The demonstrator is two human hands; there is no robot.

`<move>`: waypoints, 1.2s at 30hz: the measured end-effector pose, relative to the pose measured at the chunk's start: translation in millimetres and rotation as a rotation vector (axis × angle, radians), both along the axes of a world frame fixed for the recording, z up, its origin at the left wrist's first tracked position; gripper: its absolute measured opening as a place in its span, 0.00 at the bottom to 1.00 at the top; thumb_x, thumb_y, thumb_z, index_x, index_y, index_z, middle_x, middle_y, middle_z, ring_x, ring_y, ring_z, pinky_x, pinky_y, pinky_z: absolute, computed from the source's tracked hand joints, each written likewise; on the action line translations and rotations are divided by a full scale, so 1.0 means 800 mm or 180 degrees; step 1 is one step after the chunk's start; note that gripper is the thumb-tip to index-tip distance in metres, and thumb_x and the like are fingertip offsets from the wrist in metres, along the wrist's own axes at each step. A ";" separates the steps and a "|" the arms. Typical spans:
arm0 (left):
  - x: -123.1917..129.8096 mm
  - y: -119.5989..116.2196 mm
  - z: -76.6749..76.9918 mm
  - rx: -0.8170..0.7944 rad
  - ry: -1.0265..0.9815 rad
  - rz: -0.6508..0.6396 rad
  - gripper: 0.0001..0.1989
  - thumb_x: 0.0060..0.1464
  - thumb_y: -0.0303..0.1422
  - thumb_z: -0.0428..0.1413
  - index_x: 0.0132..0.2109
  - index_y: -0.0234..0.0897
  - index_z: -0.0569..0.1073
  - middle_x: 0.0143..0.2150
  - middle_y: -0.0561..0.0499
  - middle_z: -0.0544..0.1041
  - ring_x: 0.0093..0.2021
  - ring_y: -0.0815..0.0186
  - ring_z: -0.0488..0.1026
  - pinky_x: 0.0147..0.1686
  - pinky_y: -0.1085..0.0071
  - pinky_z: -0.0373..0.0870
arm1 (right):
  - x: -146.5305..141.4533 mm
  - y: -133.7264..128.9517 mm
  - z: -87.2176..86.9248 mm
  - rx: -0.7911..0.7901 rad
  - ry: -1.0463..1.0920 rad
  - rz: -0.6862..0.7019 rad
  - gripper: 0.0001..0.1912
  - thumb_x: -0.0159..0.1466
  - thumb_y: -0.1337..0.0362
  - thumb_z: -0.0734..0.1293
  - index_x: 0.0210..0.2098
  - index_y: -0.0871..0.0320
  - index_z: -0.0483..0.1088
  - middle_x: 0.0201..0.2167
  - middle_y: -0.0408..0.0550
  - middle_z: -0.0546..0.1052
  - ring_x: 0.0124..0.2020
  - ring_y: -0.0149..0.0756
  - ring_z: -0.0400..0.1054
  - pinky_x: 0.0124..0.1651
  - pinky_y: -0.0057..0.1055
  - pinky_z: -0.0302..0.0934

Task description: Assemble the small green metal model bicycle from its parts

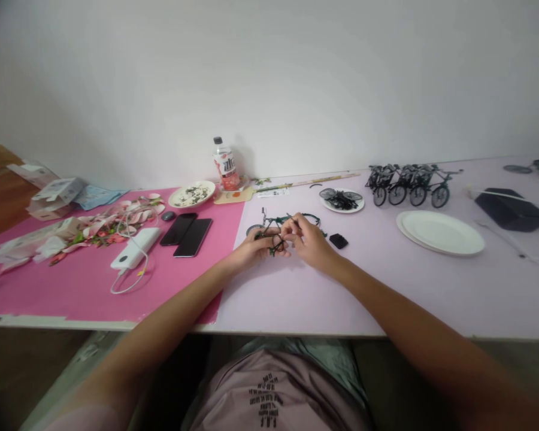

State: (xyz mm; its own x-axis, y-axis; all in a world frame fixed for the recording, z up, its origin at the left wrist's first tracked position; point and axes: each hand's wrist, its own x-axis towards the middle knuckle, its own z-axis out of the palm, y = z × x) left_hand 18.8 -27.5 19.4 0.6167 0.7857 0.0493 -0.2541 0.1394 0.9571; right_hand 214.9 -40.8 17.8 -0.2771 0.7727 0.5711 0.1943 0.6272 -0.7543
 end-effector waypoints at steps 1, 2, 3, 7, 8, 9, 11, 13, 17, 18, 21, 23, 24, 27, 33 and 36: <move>0.000 0.001 -0.001 0.0007 0.0043 0.0040 0.17 0.49 0.40 0.71 0.37 0.31 0.78 0.34 0.46 0.80 0.34 0.63 0.80 0.48 0.60 0.78 | -0.001 0.000 0.000 -0.0039 0.0011 0.0007 0.15 0.66 0.67 0.63 0.33 0.50 0.50 0.33 0.43 0.74 0.34 0.37 0.69 0.41 0.38 0.68; 0.001 0.001 -0.002 0.0010 0.0084 0.0088 0.18 0.49 0.41 0.70 0.37 0.31 0.77 0.34 0.46 0.79 0.33 0.63 0.80 0.46 0.62 0.78 | -0.001 0.000 0.000 -0.0079 0.0017 0.0008 0.14 0.66 0.67 0.63 0.33 0.50 0.50 0.33 0.43 0.74 0.35 0.37 0.69 0.41 0.37 0.68; 0.002 0.002 -0.003 0.0007 0.0114 0.0142 0.19 0.49 0.43 0.70 0.36 0.31 0.76 0.33 0.46 0.79 0.33 0.64 0.80 0.44 0.63 0.78 | -0.002 0.000 -0.001 -0.0124 0.0023 0.0011 0.14 0.66 0.67 0.63 0.33 0.50 0.50 0.33 0.43 0.74 0.35 0.37 0.69 0.41 0.37 0.67; 0.005 0.004 -0.008 -0.0021 0.0122 0.0301 0.24 0.48 0.49 0.71 0.34 0.32 0.75 0.30 0.49 0.78 0.30 0.66 0.78 0.41 0.64 0.79 | -0.002 0.001 -0.004 -0.0310 0.0089 0.0055 0.14 0.67 0.66 0.63 0.34 0.50 0.50 0.34 0.43 0.72 0.35 0.37 0.68 0.37 0.35 0.66; 0.005 0.004 -0.009 -0.0019 0.0125 0.0324 0.25 0.47 0.51 0.71 0.34 0.32 0.74 0.30 0.49 0.78 0.30 0.66 0.78 0.41 0.64 0.79 | -0.002 0.001 -0.005 -0.0336 0.0097 0.0067 0.14 0.67 0.66 0.64 0.34 0.50 0.50 0.34 0.43 0.72 0.35 0.37 0.68 0.36 0.35 0.66; 0.006 0.005 -0.009 -0.0016 0.0142 0.0337 0.26 0.47 0.52 0.70 0.34 0.32 0.74 0.30 0.50 0.77 0.30 0.66 0.77 0.41 0.64 0.79 | -0.002 0.002 -0.006 -0.0350 0.0100 0.0070 0.14 0.67 0.66 0.64 0.34 0.50 0.50 0.34 0.43 0.72 0.35 0.37 0.68 0.36 0.34 0.66; 0.006 0.005 -0.010 -0.0016 0.0189 0.0360 0.27 0.47 0.53 0.70 0.34 0.32 0.74 0.29 0.50 0.77 0.29 0.67 0.77 0.41 0.64 0.79 | -0.002 0.002 -0.007 -0.0361 0.0105 0.0081 0.15 0.68 0.65 0.64 0.34 0.50 0.50 0.34 0.43 0.72 0.36 0.37 0.68 0.35 0.34 0.66; 0.006 0.005 -0.009 -0.0061 0.0199 0.0381 0.27 0.47 0.53 0.70 0.34 0.32 0.74 0.29 0.51 0.77 0.29 0.67 0.77 0.40 0.65 0.79 | -0.002 0.002 -0.008 -0.0361 0.0128 0.0094 0.14 0.68 0.64 0.64 0.34 0.50 0.50 0.34 0.43 0.72 0.37 0.37 0.68 0.35 0.34 0.66; 0.005 0.006 -0.005 -0.0165 0.0030 0.0394 0.27 0.47 0.52 0.71 0.37 0.31 0.76 0.30 0.50 0.78 0.29 0.68 0.78 0.37 0.69 0.78 | -0.003 0.000 -0.007 -0.0274 0.0129 0.0108 0.14 0.69 0.62 0.64 0.34 0.50 0.50 0.35 0.44 0.73 0.36 0.37 0.69 0.36 0.35 0.68; 0.004 0.006 -0.005 -0.0157 0.0000 0.0399 0.28 0.48 0.53 0.70 0.39 0.31 0.77 0.31 0.49 0.78 0.29 0.67 0.78 0.36 0.70 0.78 | -0.003 0.000 -0.006 -0.0245 0.0114 0.0104 0.15 0.69 0.62 0.64 0.34 0.50 0.50 0.35 0.44 0.74 0.36 0.37 0.69 0.37 0.36 0.68; 0.003 0.006 -0.004 -0.0034 0.0089 0.0472 0.32 0.51 0.54 0.68 0.49 0.30 0.78 0.34 0.47 0.79 0.29 0.66 0.80 0.32 0.72 0.76 | -0.004 0.000 -0.006 -0.0181 0.0071 0.0018 0.16 0.67 0.64 0.65 0.33 0.50 0.50 0.35 0.44 0.76 0.36 0.38 0.72 0.40 0.38 0.69; 0.002 0.005 -0.004 0.0097 0.0244 0.0575 0.34 0.53 0.54 0.66 0.55 0.31 0.76 0.36 0.47 0.80 0.30 0.65 0.81 0.31 0.73 0.75 | -0.004 0.001 -0.007 -0.0151 0.0029 -0.0080 0.17 0.66 0.64 0.66 0.33 0.50 0.49 0.34 0.44 0.77 0.38 0.39 0.73 0.40 0.38 0.69; 0.002 0.004 -0.003 0.0166 0.0323 0.0633 0.34 0.55 0.54 0.65 0.57 0.31 0.75 0.35 0.48 0.80 0.29 0.65 0.81 0.31 0.72 0.75 | -0.003 0.002 -0.008 -0.0142 0.0001 -0.0119 0.18 0.66 0.64 0.67 0.33 0.49 0.49 0.35 0.45 0.77 0.38 0.40 0.74 0.40 0.37 0.68; 0.003 -0.002 0.001 0.0365 0.0457 0.0811 0.34 0.58 0.55 0.62 0.60 0.33 0.72 0.32 0.51 0.79 0.28 0.65 0.81 0.32 0.71 0.76 | -0.003 0.003 -0.009 -0.0151 -0.0090 -0.0162 0.18 0.66 0.63 0.67 0.34 0.49 0.49 0.36 0.45 0.78 0.38 0.40 0.74 0.37 0.36 0.67; 0.005 -0.011 0.008 0.0743 0.0620 0.0983 0.35 0.57 0.59 0.61 0.58 0.35 0.68 0.29 0.54 0.77 0.26 0.66 0.80 0.30 0.72 0.75 | -0.007 0.002 -0.010 -0.0372 0.0171 -0.0090 0.20 0.68 0.57 0.68 0.34 0.49 0.48 0.35 0.45 0.77 0.35 0.38 0.74 0.33 0.34 0.67; 0.005 -0.011 0.008 0.0872 0.0634 0.0907 0.37 0.55 0.60 0.62 0.57 0.36 0.66 0.29 0.54 0.77 0.26 0.65 0.80 0.29 0.71 0.75 | -0.010 0.002 -0.013 -0.0639 0.0387 0.0018 0.22 0.68 0.53 0.69 0.35 0.49 0.48 0.36 0.44 0.77 0.31 0.34 0.72 0.29 0.31 0.65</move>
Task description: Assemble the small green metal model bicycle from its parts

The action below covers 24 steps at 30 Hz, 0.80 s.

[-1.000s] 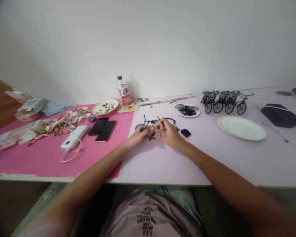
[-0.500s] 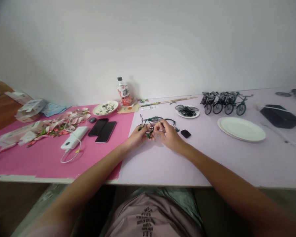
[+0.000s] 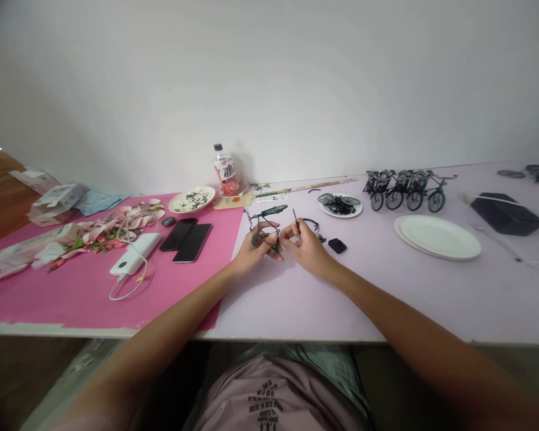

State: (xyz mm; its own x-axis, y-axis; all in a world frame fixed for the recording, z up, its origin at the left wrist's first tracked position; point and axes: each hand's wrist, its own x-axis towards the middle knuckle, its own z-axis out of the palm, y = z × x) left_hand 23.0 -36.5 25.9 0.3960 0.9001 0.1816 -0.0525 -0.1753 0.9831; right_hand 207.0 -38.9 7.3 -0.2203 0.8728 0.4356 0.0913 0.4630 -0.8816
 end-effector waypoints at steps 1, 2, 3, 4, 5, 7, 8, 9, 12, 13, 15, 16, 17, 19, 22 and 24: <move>0.000 0.000 0.000 0.0024 0.0010 -0.0029 0.37 0.54 0.59 0.63 0.57 0.36 0.65 0.29 0.54 0.77 0.26 0.65 0.80 0.29 0.71 0.75 | -0.001 0.000 -0.001 -0.0055 0.0047 0.0019 0.23 0.68 0.52 0.69 0.35 0.49 0.48 0.36 0.43 0.77 0.31 0.34 0.71 0.28 0.31 0.65; 0.000 -0.001 0.001 0.0042 0.0026 -0.0058 0.36 0.54 0.59 0.64 0.56 0.37 0.65 0.29 0.55 0.77 0.26 0.65 0.80 0.29 0.71 0.75 | -0.001 0.001 -0.002 -0.0083 0.0085 0.0030 0.23 0.67 0.51 0.70 0.35 0.49 0.49 0.36 0.43 0.76 0.30 0.33 0.70 0.28 0.30 0.64; 0.000 -0.001 0.001 0.0058 0.0046 -0.0090 0.36 0.53 0.58 0.64 0.56 0.37 0.64 0.29 0.55 0.78 0.26 0.65 0.80 0.29 0.71 0.75 | -0.001 0.001 -0.003 -0.0096 0.0121 0.0039 0.24 0.67 0.50 0.70 0.35 0.49 0.49 0.36 0.43 0.76 0.31 0.33 0.70 0.28 0.30 0.63; 0.000 -0.002 0.002 0.0072 0.0065 -0.0124 0.36 0.53 0.57 0.65 0.56 0.37 0.64 0.29 0.55 0.78 0.25 0.65 0.80 0.29 0.71 0.75 | -0.001 0.001 -0.003 -0.0101 0.0160 0.0046 0.24 0.67 0.50 0.71 0.35 0.49 0.49 0.36 0.43 0.75 0.31 0.33 0.69 0.27 0.30 0.63; 0.000 -0.002 0.003 0.0083 0.0082 -0.0154 0.35 0.53 0.56 0.66 0.55 0.37 0.64 0.28 0.55 0.78 0.25 0.65 0.79 0.29 0.71 0.75 | -0.001 0.001 -0.003 -0.0106 0.0199 0.0061 0.25 0.67 0.49 0.71 0.35 0.50 0.49 0.35 0.42 0.74 0.31 0.33 0.68 0.27 0.29 0.62; 0.000 -0.004 0.004 0.0103 0.0097 -0.0171 0.34 0.54 0.55 0.66 0.55 0.38 0.63 0.29 0.55 0.78 0.25 0.66 0.79 0.29 0.72 0.75 | -0.001 0.001 -0.003 -0.0120 0.0275 0.0101 0.25 0.66 0.48 0.71 0.35 0.50 0.50 0.35 0.42 0.73 0.30 0.32 0.66 0.27 0.30 0.62; 0.000 -0.004 0.005 0.0112 0.0094 -0.0168 0.34 0.54 0.55 0.66 0.55 0.38 0.63 0.29 0.55 0.78 0.25 0.66 0.79 0.29 0.72 0.74 | -0.001 0.001 -0.003 -0.0130 0.0312 0.0114 0.26 0.66 0.47 0.72 0.35 0.50 0.50 0.35 0.41 0.73 0.29 0.32 0.65 0.26 0.30 0.62; 0.000 -0.004 0.005 0.0126 0.0092 -0.0165 0.33 0.54 0.54 0.66 0.55 0.38 0.63 0.29 0.55 0.78 0.24 0.67 0.78 0.29 0.73 0.74 | -0.001 0.001 -0.003 -0.0140 0.0338 0.0123 0.26 0.66 0.47 0.72 0.35 0.50 0.50 0.35 0.41 0.73 0.29 0.31 0.65 0.26 0.30 0.62; 0.000 -0.004 0.005 0.0166 0.0072 -0.0178 0.31 0.56 0.51 0.66 0.55 0.37 0.64 0.29 0.55 0.78 0.24 0.68 0.78 0.30 0.73 0.73 | -0.001 0.002 -0.004 -0.0173 0.0349 0.0128 0.26 0.65 0.48 0.73 0.34 0.50 0.50 0.34 0.41 0.72 0.27 0.30 0.63 0.26 0.30 0.61; -0.001 -0.004 0.005 0.0163 0.0041 -0.0193 0.30 0.56 0.50 0.66 0.55 0.37 0.64 0.30 0.55 0.78 0.25 0.67 0.78 0.30 0.73 0.73 | -0.001 0.003 -0.004 -0.0171 0.0340 0.0127 0.26 0.66 0.49 0.72 0.34 0.50 0.50 0.34 0.41 0.72 0.27 0.31 0.63 0.26 0.30 0.61; -0.001 -0.004 0.004 0.0144 -0.0034 -0.0222 0.29 0.56 0.48 0.66 0.55 0.38 0.64 0.31 0.55 0.78 0.25 0.66 0.79 0.30 0.72 0.74 | -0.001 0.004 -0.006 -0.0116 0.0318 0.0127 0.25 0.66 0.50 0.72 0.34 0.50 0.50 0.35 0.41 0.72 0.28 0.31 0.63 0.27 0.30 0.61; -0.002 -0.004 0.004 0.0131 -0.0058 -0.0233 0.28 0.56 0.47 0.66 0.55 0.38 0.65 0.31 0.55 0.78 0.26 0.66 0.80 0.30 0.71 0.75 | -0.001 0.004 -0.007 -0.0070 0.0308 0.0118 0.24 0.67 0.51 0.71 0.34 0.50 0.50 0.35 0.41 0.72 0.28 0.31 0.64 0.27 0.31 0.61; -0.002 -0.005 0.004 0.0119 -0.0065 -0.0237 0.27 0.56 0.46 0.66 0.55 0.37 0.65 0.31 0.55 0.78 0.26 0.66 0.80 0.31 0.71 0.75 | -0.001 0.004 -0.008 -0.0020 0.0292 0.0097 0.23 0.67 0.52 0.70 0.34 0.50 0.50 0.35 0.41 0.72 0.29 0.32 0.64 0.28 0.31 0.61; -0.002 -0.005 0.005 0.0098 -0.0028 -0.0227 0.25 0.57 0.43 0.65 0.54 0.37 0.65 0.30 0.55 0.78 0.26 0.66 0.80 0.31 0.71 0.75 | 0.000 0.004 -0.008 0.0088 0.0235 0.0018 0.21 0.69 0.55 0.69 0.35 0.50 0.50 0.35 0.42 0.72 0.30 0.33 0.65 0.30 0.32 0.61; -0.001 -0.005 0.005 0.0034 0.0019 -0.0208 0.23 0.57 0.40 0.64 0.54 0.36 0.66 0.28 0.55 0.77 0.26 0.65 0.80 0.31 0.71 0.75 | 0.003 0.003 -0.004 0.0334 0.0061 -0.0101 0.17 0.70 0.59 0.67 0.35 0.50 0.51 0.37 0.44 0.73 0.33 0.35 0.67 0.34 0.34 0.63; -0.001 -0.004 0.004 -0.0043 0.0031 -0.0240 0.22 0.56 0.38 0.63 0.54 0.36 0.66 0.28 0.55 0.78 0.25 0.65 0.80 0.31 0.71 0.75 | 0.005 0.002 0.000 0.0605 -0.0068 -0.0158 0.15 0.70 0.61 0.66 0.35 0.50 0.52 0.38 0.45 0.74 0.35 0.37 0.68 0.38 0.36 0.65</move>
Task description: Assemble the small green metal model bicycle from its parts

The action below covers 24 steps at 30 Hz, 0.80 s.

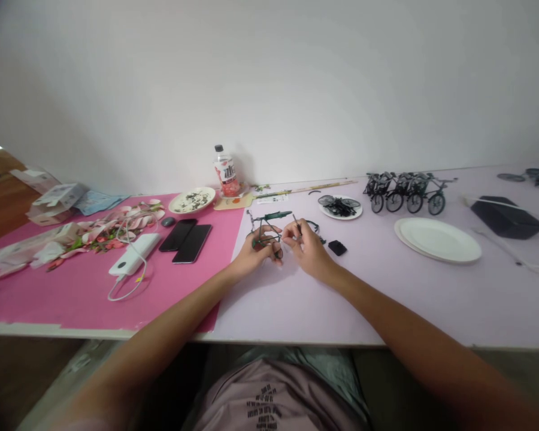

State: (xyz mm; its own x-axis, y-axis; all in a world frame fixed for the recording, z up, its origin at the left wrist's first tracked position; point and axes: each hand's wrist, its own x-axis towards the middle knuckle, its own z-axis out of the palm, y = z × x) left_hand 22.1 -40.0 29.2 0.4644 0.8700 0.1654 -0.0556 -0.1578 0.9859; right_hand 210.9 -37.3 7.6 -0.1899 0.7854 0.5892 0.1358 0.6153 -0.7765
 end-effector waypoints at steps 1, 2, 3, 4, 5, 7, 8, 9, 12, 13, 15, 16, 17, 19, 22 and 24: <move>0.000 0.000 -0.001 -0.0055 0.0003 -0.0036 0.22 0.55 0.37 0.63 0.53 0.36 0.67 0.28 0.55 0.78 0.25 0.66 0.79 0.31 0.71 0.75 | 0.001 0.000 0.002 0.0138 -0.0055 -0.0016 0.15 0.70 0.63 0.65 0.35 0.50 0.52 0.37 0.45 0.74 0.37 0.38 0.69 0.40 0.37 0.66; 0.000 0.001 -0.001 -0.0117 -0.0003 -0.0082 0.21 0.55 0.36 0.63 0.53 0.36 0.67 0.28 0.55 0.78 0.24 0.66 0.79 0.31 0.70 0.75 | 0.002 -0.001 0.004 0.0255 -0.0099 -0.0015 0.15 0.71 0.64 0.65 0.34 0.50 0.52 0.37 0.45 0.74 0.38 0.39 0.69 0.43 0.38 0.66; 0.000 0.002 -0.002 -0.0182 -0.0022 -0.0129 0.20 0.55 0.36 0.63 0.52 0.36 0.67 0.28 0.55 0.78 0.24 0.67 0.79 0.31 0.70 0.74 | 0.002 -0.001 0.005 0.0339 -0.0138 0.0004 0.14 0.71 0.65 0.64 0.34 0.50 0.51 0.36 0.45 0.73 0.39 0.39 0.70 0.44 0.39 0.66; -0.001 0.002 -0.003 -0.0248 -0.0052 -0.0175 0.20 0.54 0.35 0.63 0.51 0.35 0.68 0.28 0.55 0.78 0.24 0.67 0.78 0.31 0.70 0.74 | 0.003 -0.001 0.006 0.0388 -0.0176 0.0035 0.14 0.71 0.66 0.63 0.34 0.50 0.51 0.35 0.45 0.73 0.40 0.40 0.70 0.45 0.39 0.66; -0.001 0.003 -0.003 -0.0314 -0.0098 -0.0212 0.20 0.54 0.36 0.63 0.50 0.35 0.68 0.29 0.55 0.77 0.24 0.67 0.78 0.31 0.70 0.74 | 0.003 -0.001 0.007 0.0406 -0.0215 0.0069 0.14 0.71 0.67 0.62 0.34 0.50 0.51 0.35 0.45 0.73 0.40 0.40 0.69 0.46 0.39 0.66; -0.002 0.004 -0.005 -0.0435 -0.0168 -0.0279 0.21 0.52 0.36 0.65 0.49 0.35 0.68 0.29 0.54 0.77 0.24 0.67 0.78 0.30 0.70 0.74 | 0.003 -0.001 0.006 0.0397 -0.0281 0.0107 0.14 0.71 0.68 0.61 0.35 0.49 0.50 0.35 0.45 0.73 0.40 0.40 0.69 0.46 0.40 0.66; -0.002 0.005 -0.006 -0.0501 -0.0172 -0.0305 0.21 0.51 0.37 0.65 0.48 0.35 0.68 0.29 0.54 0.77 0.24 0.67 0.78 0.30 0.70 0.74 | 0.003 -0.001 0.005 0.0385 -0.0309 0.0112 0.14 0.71 0.68 0.61 0.35 0.49 0.50 0.35 0.45 0.73 0.40 0.40 0.69 0.46 0.40 0.66; -0.003 0.006 -0.007 -0.0554 -0.0190 -0.0323 0.22 0.51 0.37 0.66 0.48 0.35 0.68 0.29 0.54 0.78 0.24 0.67 0.78 0.30 0.70 0.74 | 0.003 -0.001 0.005 0.0373 -0.0331 0.0112 0.14 0.71 0.69 0.61 0.35 0.49 0.50 0.35 0.45 0.73 0.40 0.40 0.69 0.46 0.40 0.65; -0.003 0.009 -0.011 -0.0650 -0.0285 -0.0384 0.22 0.51 0.38 0.66 0.48 0.35 0.68 0.29 0.54 0.78 0.24 0.67 0.77 0.31 0.70 0.74 | 0.004 -0.001 0.004 0.0331 -0.0357 0.0112 0.15 0.71 0.70 0.62 0.35 0.49 0.50 0.35 0.45 0.73 0.39 0.39 0.68 0.46 0.39 0.65; -0.003 0.009 -0.012 -0.0659 -0.0315 -0.0406 0.22 0.51 0.38 0.66 0.48 0.35 0.68 0.29 0.54 0.78 0.24 0.67 0.77 0.30 0.70 0.74 | 0.004 -0.001 0.004 0.0321 -0.0357 0.0115 0.15 0.71 0.70 0.62 0.35 0.49 0.50 0.35 0.44 0.73 0.39 0.39 0.69 0.46 0.39 0.65; -0.002 0.010 -0.014 -0.0665 -0.0342 -0.0439 0.21 0.51 0.37 0.66 0.48 0.35 0.68 0.29 0.53 0.78 0.25 0.67 0.77 0.29 0.70 0.74 | 0.004 -0.001 0.005 0.0311 -0.0343 0.0124 0.15 0.70 0.71 0.62 0.35 0.49 0.50 0.35 0.44 0.73 0.39 0.39 0.69 0.46 0.38 0.65; -0.002 0.011 -0.014 -0.0665 -0.0345 -0.0443 0.21 0.51 0.37 0.66 0.48 0.35 0.68 0.29 0.53 0.78 0.25 0.67 0.77 0.29 0.70 0.74 | 0.004 -0.002 0.006 0.0307 -0.0337 0.0131 0.15 0.70 0.71 0.62 0.35 0.49 0.50 0.35 0.44 0.73 0.39 0.39 0.69 0.46 0.38 0.65; -0.002 0.011 -0.014 -0.0668 -0.0343 -0.0443 0.21 0.51 0.37 0.66 0.48 0.35 0.68 0.29 0.53 0.78 0.25 0.67 0.77 0.28 0.70 0.74 | 0.004 -0.002 0.006 0.0306 -0.0333 0.0140 0.15 0.70 0.71 0.62 0.35 0.49 0.50 0.35 0.44 0.73 0.39 0.39 0.69 0.45 0.38 0.65; -0.002 0.010 -0.013 -0.0679 -0.0338 -0.0432 0.21 0.50 0.37 0.66 0.48 0.35 0.69 0.29 0.53 0.78 0.25 0.67 0.77 0.28 0.70 0.75 | 0.004 -0.002 0.008 0.0297 -0.0346 0.0150 0.15 0.70 0.71 0.62 0.34 0.49 0.50 0.34 0.44 0.73 0.39 0.39 0.69 0.45 0.37 0.65; -0.002 0.008 -0.010 -0.0690 -0.0327 -0.0435 0.22 0.50 0.37 0.67 0.48 0.35 0.69 0.29 0.53 0.77 0.25 0.66 0.78 0.29 0.69 0.76 | 0.004 -0.002 0.009 0.0288 -0.0396 0.0133 0.15 0.70 0.70 0.62 0.34 0.50 0.50 0.34 0.44 0.72 0.38 0.39 0.69 0.45 0.37 0.65; -0.002 0.007 -0.009 -0.0696 -0.0328 -0.0453 0.22 0.50 0.38 0.67 0.48 0.34 0.69 0.29 0.53 0.77 0.25 0.66 0.78 0.29 0.69 0.76 | 0.005 -0.003 0.009 0.0311 -0.0434 0.0109 0.14 0.70 0.69 0.62 0.34 0.50 0.51 0.33 0.44 0.72 0.38 0.39 0.68 0.45 0.37 0.65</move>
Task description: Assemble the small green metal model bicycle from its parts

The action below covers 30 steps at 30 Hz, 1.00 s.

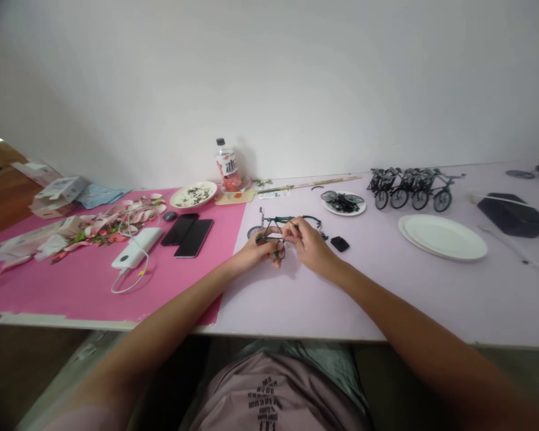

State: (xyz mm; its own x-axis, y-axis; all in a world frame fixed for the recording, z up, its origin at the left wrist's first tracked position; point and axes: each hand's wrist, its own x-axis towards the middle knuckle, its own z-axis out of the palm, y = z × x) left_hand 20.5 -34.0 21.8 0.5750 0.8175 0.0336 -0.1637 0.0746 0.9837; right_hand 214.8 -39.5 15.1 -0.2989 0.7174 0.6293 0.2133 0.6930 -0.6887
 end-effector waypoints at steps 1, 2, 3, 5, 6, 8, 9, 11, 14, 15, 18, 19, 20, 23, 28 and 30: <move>0.000 0.000 0.000 -0.0006 -0.0002 -0.0012 0.23 0.50 0.38 0.67 0.48 0.34 0.69 0.29 0.53 0.77 0.25 0.66 0.78 0.28 0.69 0.75 | 0.000 0.000 0.000 0.0015 -0.0019 -0.0009 0.14 0.70 0.69 0.62 0.34 0.50 0.51 0.33 0.44 0.72 0.38 0.39 0.68 0.45 0.37 0.65; 0.000 0.000 0.001 -0.0014 -0.0005 -0.0020 0.23 0.50 0.38 0.68 0.48 0.34 0.69 0.29 0.53 0.77 0.25 0.66 0.78 0.28 0.69 0.75 | 0.000 0.000 0.001 0.0024 -0.0031 -0.0017 0.14 0.70 0.68 0.62 0.34 0.50 0.51 0.33 0.45 0.73 0.38 0.39 0.68 0.45 0.38 0.65; 0.000 0.000 0.001 -0.0020 -0.0010 -0.0028 0.23 0.49 0.39 0.68 0.48 0.35 0.69 0.28 0.53 0.77 0.24 0.66 0.78 0.29 0.69 0.76 | 0.001 -0.001 0.001 0.0021 -0.0035 -0.0023 0.14 0.70 0.68 0.62 0.34 0.50 0.51 0.33 0.45 0.73 0.38 0.40 0.68 0.45 0.38 0.65; -0.001 0.001 0.000 -0.0025 -0.0010 -0.0048 0.24 0.49 0.39 0.68 0.48 0.35 0.68 0.28 0.53 0.78 0.23 0.66 0.77 0.29 0.69 0.76 | 0.001 -0.001 0.002 -0.0013 -0.0015 -0.0026 0.14 0.71 0.67 0.62 0.33 0.50 0.51 0.33 0.45 0.73 0.37 0.40 0.68 0.45 0.38 0.65; -0.001 0.001 0.000 -0.0022 -0.0005 -0.0054 0.24 0.50 0.39 0.68 0.48 0.35 0.68 0.28 0.53 0.78 0.23 0.67 0.77 0.29 0.69 0.76 | 0.000 -0.001 0.002 -0.0033 0.0003 -0.0026 0.14 0.71 0.66 0.62 0.33 0.50 0.51 0.33 0.45 0.74 0.37 0.40 0.68 0.44 0.38 0.65; -0.001 0.001 0.000 -0.0012 0.0008 -0.0058 0.24 0.50 0.39 0.68 0.48 0.35 0.68 0.28 0.53 0.78 0.23 0.67 0.77 0.29 0.69 0.75 | 0.000 -0.002 0.002 -0.0065 0.0022 -0.0030 0.15 0.71 0.64 0.63 0.33 0.50 0.50 0.32 0.45 0.74 0.36 0.40 0.68 0.43 0.39 0.65; -0.001 0.001 0.000 -0.0009 0.0009 -0.0053 0.24 0.50 0.39 0.68 0.48 0.35 0.68 0.28 0.53 0.78 0.23 0.66 0.78 0.29 0.69 0.75 | -0.001 -0.002 0.002 -0.0081 0.0024 -0.0035 0.15 0.71 0.63 0.63 0.33 0.50 0.50 0.32 0.45 0.74 0.36 0.40 0.68 0.43 0.39 0.66; -0.001 0.000 0.000 -0.0011 0.0009 -0.0041 0.23 0.50 0.39 0.68 0.48 0.35 0.68 0.28 0.53 0.78 0.24 0.66 0.78 0.29 0.69 0.75 | -0.001 -0.002 0.002 -0.0097 0.0041 -0.0047 0.16 0.71 0.62 0.64 0.33 0.49 0.50 0.33 0.45 0.74 0.36 0.40 0.68 0.43 0.39 0.66; -0.001 0.000 0.000 -0.0031 0.0004 -0.0039 0.23 0.50 0.38 0.68 0.48 0.35 0.68 0.28 0.53 0.78 0.23 0.66 0.77 0.29 0.70 0.75 | -0.001 -0.003 0.002 -0.0071 0.0055 -0.0054 0.16 0.72 0.61 0.64 0.33 0.50 0.50 0.33 0.45 0.74 0.37 0.40 0.69 0.43 0.38 0.66; -0.001 0.000 0.001 -0.0037 -0.0010 -0.0041 0.23 0.50 0.38 0.68 0.48 0.34 0.68 0.28 0.53 0.78 0.23 0.67 0.77 0.29 0.70 0.74 | -0.001 -0.003 0.002 -0.0047 0.0032 -0.0057 0.16 0.72 0.61 0.64 0.33 0.50 0.51 0.33 0.45 0.74 0.37 0.40 0.69 0.43 0.37 0.66; -0.001 0.000 0.001 -0.0059 -0.0085 -0.0039 0.22 0.50 0.37 0.67 0.47 0.34 0.68 0.29 0.53 0.78 0.23 0.67 0.77 0.28 0.71 0.73 | 0.002 -0.002 0.003 0.0058 -0.0078 -0.0129 0.15 0.72 0.62 0.64 0.33 0.50 0.52 0.34 0.46 0.75 0.36 0.40 0.69 0.42 0.37 0.65; -0.001 -0.001 0.001 -0.0070 -0.0106 -0.0041 0.22 0.50 0.37 0.68 0.48 0.34 0.68 0.29 0.53 0.78 0.23 0.67 0.77 0.28 0.71 0.72 | 0.003 -0.002 0.003 0.0110 -0.0118 -0.0175 0.15 0.71 0.62 0.65 0.34 0.50 0.52 0.34 0.46 0.75 0.36 0.40 0.69 0.41 0.37 0.65; -0.001 -0.001 0.002 -0.0080 -0.0120 -0.0037 0.23 0.50 0.37 0.68 0.48 0.34 0.68 0.29 0.53 0.78 0.23 0.67 0.77 0.28 0.71 0.72 | 0.004 -0.002 0.003 0.0165 -0.0146 -0.0222 0.15 0.71 0.61 0.65 0.34 0.50 0.53 0.34 0.47 0.75 0.36 0.40 0.70 0.42 0.38 0.65; -0.001 -0.001 0.003 -0.0079 -0.0110 -0.0015 0.24 0.50 0.38 0.68 0.48 0.34 0.68 0.29 0.53 0.78 0.23 0.67 0.77 0.28 0.71 0.72 | 0.005 -0.002 0.003 0.0260 -0.0182 -0.0280 0.14 0.71 0.61 0.65 0.34 0.50 0.54 0.35 0.48 0.76 0.37 0.41 0.70 0.43 0.38 0.66; -0.002 -0.002 0.003 -0.0081 -0.0110 -0.0053 0.23 0.50 0.38 0.68 0.47 0.34 0.69 0.29 0.52 0.78 0.24 0.67 0.78 0.29 0.71 0.72 | 0.001 -0.001 0.000 0.0038 0.0034 -0.0047 0.16 0.73 0.59 0.64 0.34 0.50 0.52 0.36 0.47 0.75 0.39 0.41 0.70 0.44 0.39 0.67; -0.002 -0.001 0.002 -0.0104 -0.0128 -0.0071 0.24 0.50 0.38 0.69 0.48 0.34 0.68 0.30 0.52 0.79 0.24 0.67 0.78 0.29 0.71 0.72 | -0.001 -0.001 -0.001 -0.0072 0.0157 0.0050 0.16 0.73 0.58 0.64 0.34 0.49 0.51 0.36 0.47 0.74 0.40 0.40 0.70 0.44 0.39 0.68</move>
State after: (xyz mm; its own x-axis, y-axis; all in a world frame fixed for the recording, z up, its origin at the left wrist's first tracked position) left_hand 18.9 -35.0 23.3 0.5918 0.8055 0.0306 -0.2010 0.1107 0.9733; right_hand 214.0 -40.3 14.4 -0.2791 0.7271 0.6272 0.1680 0.6801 -0.7136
